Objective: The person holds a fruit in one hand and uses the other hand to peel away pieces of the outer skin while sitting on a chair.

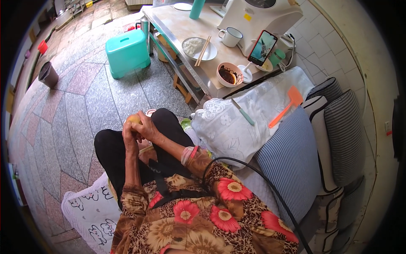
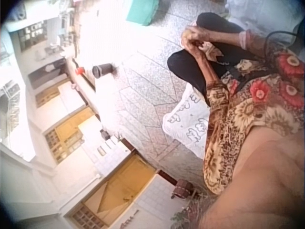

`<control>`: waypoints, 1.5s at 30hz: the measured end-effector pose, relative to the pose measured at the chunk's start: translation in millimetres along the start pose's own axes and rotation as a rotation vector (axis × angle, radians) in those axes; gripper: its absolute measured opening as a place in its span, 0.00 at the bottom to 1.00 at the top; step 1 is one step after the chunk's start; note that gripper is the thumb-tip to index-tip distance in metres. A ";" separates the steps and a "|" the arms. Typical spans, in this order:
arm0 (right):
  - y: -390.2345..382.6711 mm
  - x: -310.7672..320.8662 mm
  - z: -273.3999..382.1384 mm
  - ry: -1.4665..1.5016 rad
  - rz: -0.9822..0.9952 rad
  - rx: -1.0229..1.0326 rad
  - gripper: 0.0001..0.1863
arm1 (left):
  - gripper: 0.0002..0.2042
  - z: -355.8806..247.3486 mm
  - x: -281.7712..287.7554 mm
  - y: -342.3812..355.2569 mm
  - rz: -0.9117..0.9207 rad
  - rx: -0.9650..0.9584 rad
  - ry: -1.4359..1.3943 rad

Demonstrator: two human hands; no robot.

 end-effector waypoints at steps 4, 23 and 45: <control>-5.0 4.1 7.9 0.115 -0.095 0.019 0.25 | 0.25 -2.0 -4.8 -1.8 0.005 0.036 -0.083; -4.3 -4.5 7.2 0.058 0.097 0.010 0.32 | 0.18 -16.3 8.0 -8.9 0.007 -0.023 -0.060; -0.6 0.9 2.6 -0.096 -0.048 -0.022 0.25 | 0.16 -15.5 0.7 -7.8 -0.081 0.012 -0.034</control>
Point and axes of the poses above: each hand's wrist, its own y-axis towards the middle knuckle, its own x-axis out of the back of the hand, z = x × y, the point moved 8 cm from there along y, towards the middle knuckle, and after that the axes turned 12 degrees about z, right-handed, at the moved point
